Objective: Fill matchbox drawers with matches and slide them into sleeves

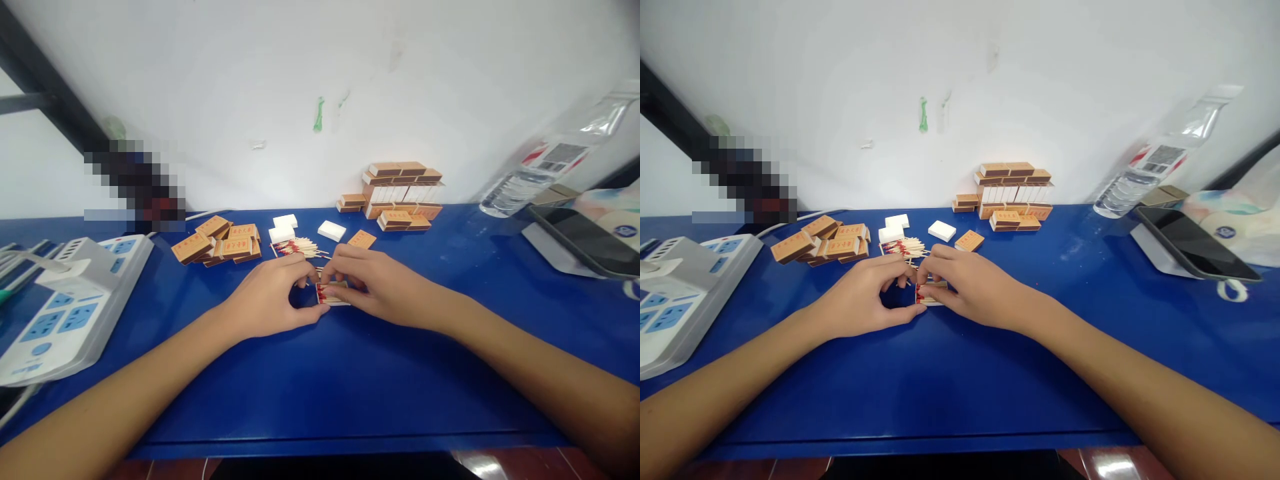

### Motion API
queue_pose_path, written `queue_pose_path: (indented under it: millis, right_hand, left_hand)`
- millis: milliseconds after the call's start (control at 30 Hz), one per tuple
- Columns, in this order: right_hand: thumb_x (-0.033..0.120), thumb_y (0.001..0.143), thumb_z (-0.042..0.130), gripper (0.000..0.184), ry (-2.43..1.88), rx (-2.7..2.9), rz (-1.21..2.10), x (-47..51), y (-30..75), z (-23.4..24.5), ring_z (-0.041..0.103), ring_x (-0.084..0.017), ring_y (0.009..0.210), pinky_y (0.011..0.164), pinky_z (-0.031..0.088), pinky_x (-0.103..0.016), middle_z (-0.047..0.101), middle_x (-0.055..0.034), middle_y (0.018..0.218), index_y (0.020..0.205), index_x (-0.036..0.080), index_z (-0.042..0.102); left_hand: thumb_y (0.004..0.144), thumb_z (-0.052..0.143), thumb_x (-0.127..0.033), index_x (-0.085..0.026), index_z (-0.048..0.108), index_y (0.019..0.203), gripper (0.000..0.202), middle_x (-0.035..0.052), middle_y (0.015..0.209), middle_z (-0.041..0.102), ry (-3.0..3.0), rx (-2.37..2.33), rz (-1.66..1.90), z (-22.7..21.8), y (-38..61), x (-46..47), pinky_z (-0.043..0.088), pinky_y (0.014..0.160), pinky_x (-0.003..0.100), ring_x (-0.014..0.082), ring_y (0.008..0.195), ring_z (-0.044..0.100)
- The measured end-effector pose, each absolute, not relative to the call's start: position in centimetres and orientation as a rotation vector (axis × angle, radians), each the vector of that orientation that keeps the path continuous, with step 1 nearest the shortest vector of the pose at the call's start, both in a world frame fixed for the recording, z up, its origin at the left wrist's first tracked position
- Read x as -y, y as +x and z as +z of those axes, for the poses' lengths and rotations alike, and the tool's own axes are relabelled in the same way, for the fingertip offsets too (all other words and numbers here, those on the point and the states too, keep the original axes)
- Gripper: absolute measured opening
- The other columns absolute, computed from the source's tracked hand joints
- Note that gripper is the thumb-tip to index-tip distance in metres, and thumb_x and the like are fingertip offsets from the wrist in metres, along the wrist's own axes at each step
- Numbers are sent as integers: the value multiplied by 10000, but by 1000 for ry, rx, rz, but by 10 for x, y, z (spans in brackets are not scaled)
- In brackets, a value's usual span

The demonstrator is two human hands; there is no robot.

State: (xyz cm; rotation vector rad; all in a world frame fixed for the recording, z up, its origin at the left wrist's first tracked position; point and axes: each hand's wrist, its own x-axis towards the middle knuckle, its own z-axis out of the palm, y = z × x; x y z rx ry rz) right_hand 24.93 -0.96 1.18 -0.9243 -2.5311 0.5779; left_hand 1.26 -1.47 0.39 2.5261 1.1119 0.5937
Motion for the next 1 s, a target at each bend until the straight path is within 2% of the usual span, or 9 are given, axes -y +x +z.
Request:
queue_pose_path:
  millis: [333, 767, 1000]
  right_hand:
    - [263, 1009, 611, 106, -1013, 2527, 621, 17, 242, 13, 594, -146, 783, 670, 453, -285, 619, -48, 1007, 934, 191, 633]
    - [308, 1028, 597, 162, -1033, 2571, 562, 14, 249, 13, 610, -167, 815, 709, 449, -307, 649, -52, 992, 919, 200, 649]
    - [324, 1021, 607, 160, -1133, 2555, 502, 9, 251, 12, 592, -165, 777, 671, 417, -302, 652, -49, 964, 931, 198, 646]
  left_hand:
    - [846, 752, -441, -197, 660, 898, 266, -6, 844, 643, 2532, -1115, 589, 4, 11, 15, 400, 635, 292, 143, 712, 549]
    - [841, 763, -454, -209, 661, 936, 282, -3, 872, 646, 2533, -1122, 602, 2, 11, 14, 412, 634, 291, 146, 717, 558]
    - [843, 758, -467, -205, 667, 946, 296, -4, 850, 634, 2526, -1137, 591, 3, 11, 14, 411, 637, 294, 147, 713, 554]
